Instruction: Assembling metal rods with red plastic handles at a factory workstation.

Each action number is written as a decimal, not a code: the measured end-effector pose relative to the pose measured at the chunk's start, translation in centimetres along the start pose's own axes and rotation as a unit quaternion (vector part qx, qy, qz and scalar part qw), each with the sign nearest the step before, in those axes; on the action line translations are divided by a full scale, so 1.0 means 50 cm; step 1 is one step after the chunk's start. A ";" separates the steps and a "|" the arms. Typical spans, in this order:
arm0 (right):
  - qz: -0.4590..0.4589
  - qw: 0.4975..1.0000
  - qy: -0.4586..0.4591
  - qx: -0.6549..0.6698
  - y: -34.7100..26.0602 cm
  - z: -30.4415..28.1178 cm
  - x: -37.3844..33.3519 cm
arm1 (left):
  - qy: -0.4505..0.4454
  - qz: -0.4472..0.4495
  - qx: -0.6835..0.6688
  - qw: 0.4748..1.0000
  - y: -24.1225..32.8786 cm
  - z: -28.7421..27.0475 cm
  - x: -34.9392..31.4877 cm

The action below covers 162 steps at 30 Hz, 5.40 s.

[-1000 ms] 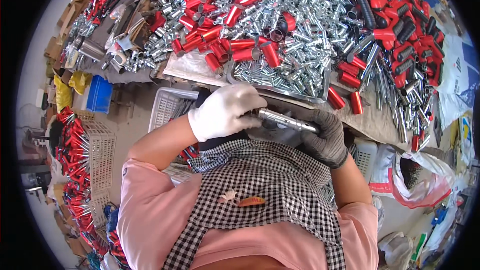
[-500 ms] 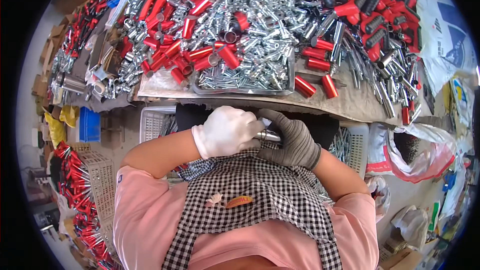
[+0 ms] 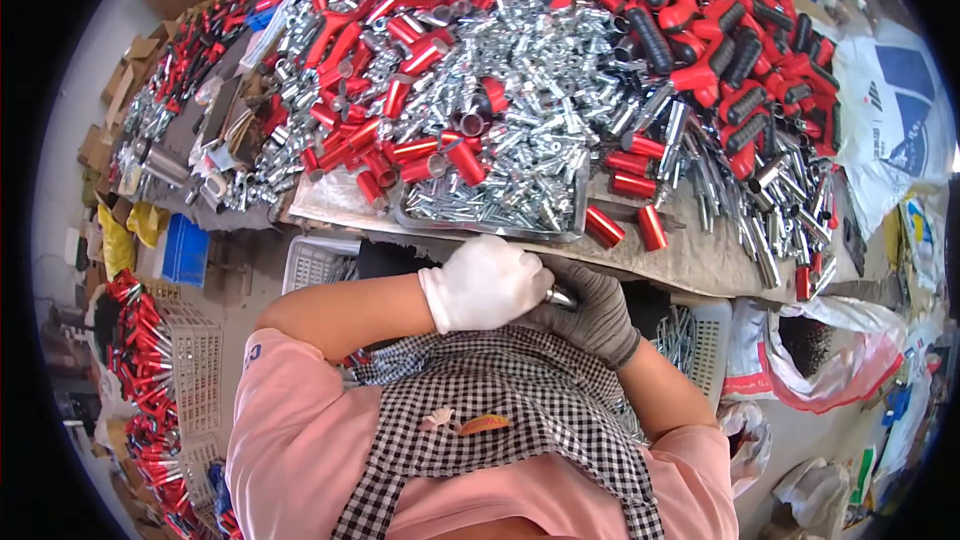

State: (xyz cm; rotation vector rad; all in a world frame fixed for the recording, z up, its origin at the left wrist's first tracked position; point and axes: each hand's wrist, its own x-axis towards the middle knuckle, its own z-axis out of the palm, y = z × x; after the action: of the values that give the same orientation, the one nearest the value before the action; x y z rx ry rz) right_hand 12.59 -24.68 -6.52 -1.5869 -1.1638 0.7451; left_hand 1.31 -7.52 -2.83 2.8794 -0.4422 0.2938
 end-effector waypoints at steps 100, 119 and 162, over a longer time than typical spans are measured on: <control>0.085 0.996 0.020 -0.004 0.041 -0.006 -0.048 | -0.012 -0.453 0.053 0.890 -0.151 -0.037 -0.121; 0.041 0.992 -0.003 -0.120 0.008 0.030 -0.001 | -0.154 -0.272 0.078 0.947 -0.196 -0.023 -0.064; 0.022 1.000 0.002 0.015 -0.001 0.067 0.019 | 0.171 -0.136 -0.385 0.897 -0.032 -0.032 -0.088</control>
State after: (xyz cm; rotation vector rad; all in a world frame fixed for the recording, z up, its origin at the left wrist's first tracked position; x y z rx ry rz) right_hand 9.97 -22.62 -7.47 -1.5921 -1.1130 0.7848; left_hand -2.55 -4.46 -2.58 2.0190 -0.0518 0.4446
